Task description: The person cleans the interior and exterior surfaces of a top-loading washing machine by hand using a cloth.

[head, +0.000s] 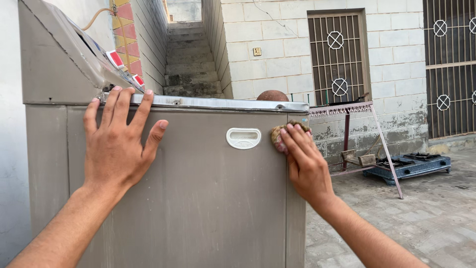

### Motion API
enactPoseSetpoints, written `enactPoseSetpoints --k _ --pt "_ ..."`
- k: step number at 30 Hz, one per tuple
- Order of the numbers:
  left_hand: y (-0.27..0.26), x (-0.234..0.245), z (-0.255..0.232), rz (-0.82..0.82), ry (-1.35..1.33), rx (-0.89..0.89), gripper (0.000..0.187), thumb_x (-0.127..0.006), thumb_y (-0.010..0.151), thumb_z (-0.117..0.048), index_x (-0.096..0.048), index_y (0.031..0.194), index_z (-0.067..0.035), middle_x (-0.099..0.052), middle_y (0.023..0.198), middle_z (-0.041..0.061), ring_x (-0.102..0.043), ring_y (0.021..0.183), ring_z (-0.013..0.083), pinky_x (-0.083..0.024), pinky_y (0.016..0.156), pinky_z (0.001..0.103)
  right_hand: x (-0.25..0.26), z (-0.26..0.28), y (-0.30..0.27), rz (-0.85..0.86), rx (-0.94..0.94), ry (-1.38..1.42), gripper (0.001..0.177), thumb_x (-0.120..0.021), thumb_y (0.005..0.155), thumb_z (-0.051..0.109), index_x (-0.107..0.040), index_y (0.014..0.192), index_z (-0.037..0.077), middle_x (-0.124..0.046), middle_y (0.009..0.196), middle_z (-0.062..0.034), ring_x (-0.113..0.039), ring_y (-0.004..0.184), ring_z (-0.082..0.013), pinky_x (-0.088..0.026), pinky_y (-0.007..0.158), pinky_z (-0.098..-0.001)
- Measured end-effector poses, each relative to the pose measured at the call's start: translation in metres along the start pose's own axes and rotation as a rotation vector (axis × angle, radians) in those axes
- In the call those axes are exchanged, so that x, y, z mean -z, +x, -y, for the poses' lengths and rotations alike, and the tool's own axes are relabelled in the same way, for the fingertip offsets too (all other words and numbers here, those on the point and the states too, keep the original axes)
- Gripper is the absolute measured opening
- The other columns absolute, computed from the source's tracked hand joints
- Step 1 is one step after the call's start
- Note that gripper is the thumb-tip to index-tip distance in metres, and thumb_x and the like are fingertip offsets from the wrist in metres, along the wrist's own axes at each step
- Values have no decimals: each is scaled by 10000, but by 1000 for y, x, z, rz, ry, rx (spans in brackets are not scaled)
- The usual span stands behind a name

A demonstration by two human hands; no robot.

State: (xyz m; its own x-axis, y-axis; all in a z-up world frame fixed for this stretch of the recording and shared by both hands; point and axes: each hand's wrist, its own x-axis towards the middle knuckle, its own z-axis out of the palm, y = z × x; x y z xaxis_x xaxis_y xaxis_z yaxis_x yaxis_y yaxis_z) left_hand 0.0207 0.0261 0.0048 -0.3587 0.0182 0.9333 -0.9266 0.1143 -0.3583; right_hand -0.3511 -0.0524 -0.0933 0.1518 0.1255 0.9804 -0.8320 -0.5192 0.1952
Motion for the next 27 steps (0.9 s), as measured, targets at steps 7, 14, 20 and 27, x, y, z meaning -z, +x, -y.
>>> enactPoseSetpoints --k 7,14,20,27 --pt "-7 -8 -9 24 -95 76 701 -332 1081 -596 -391 1603 -132 -286 1648 218 -182 1563 350 -79 1267 575 -24 38 23 -217 -385 8 435 -547 1065 78 -548 1499 72 -515 1557 -167 -433 1479 -356 -289 1260 -496" --pt "-41 -4 -36 81 -50 129 672 -381 1045 -577 -362 1600 -197 -181 1690 172 -124 1564 309 -50 1253 569 -31 115 -42 -175 -408 46 481 -530 1020 56 -535 1502 70 -511 1564 -152 -428 1488 -332 -289 1267 -486" --pt "-88 10 -68 120 -158 140 666 -481 1000 -483 -386 1561 -137 -252 1673 147 -199 1547 317 -75 1241 572 -24 151 -72 -22 -305 97 496 -530 954 12 -564 1446 63 -550 1515 -131 -446 1463 -337 -299 1233 -509" --pt "-123 24 -54 135 -285 283 553 -463 1062 -374 -404 1563 -148 -335 1651 116 -271 1539 312 -205 1248 488 -40 172 26 61 21 197 474 -552 977 42 -569 1447 106 -537 1520 -97 -440 1462 -293 -335 1229 -478"
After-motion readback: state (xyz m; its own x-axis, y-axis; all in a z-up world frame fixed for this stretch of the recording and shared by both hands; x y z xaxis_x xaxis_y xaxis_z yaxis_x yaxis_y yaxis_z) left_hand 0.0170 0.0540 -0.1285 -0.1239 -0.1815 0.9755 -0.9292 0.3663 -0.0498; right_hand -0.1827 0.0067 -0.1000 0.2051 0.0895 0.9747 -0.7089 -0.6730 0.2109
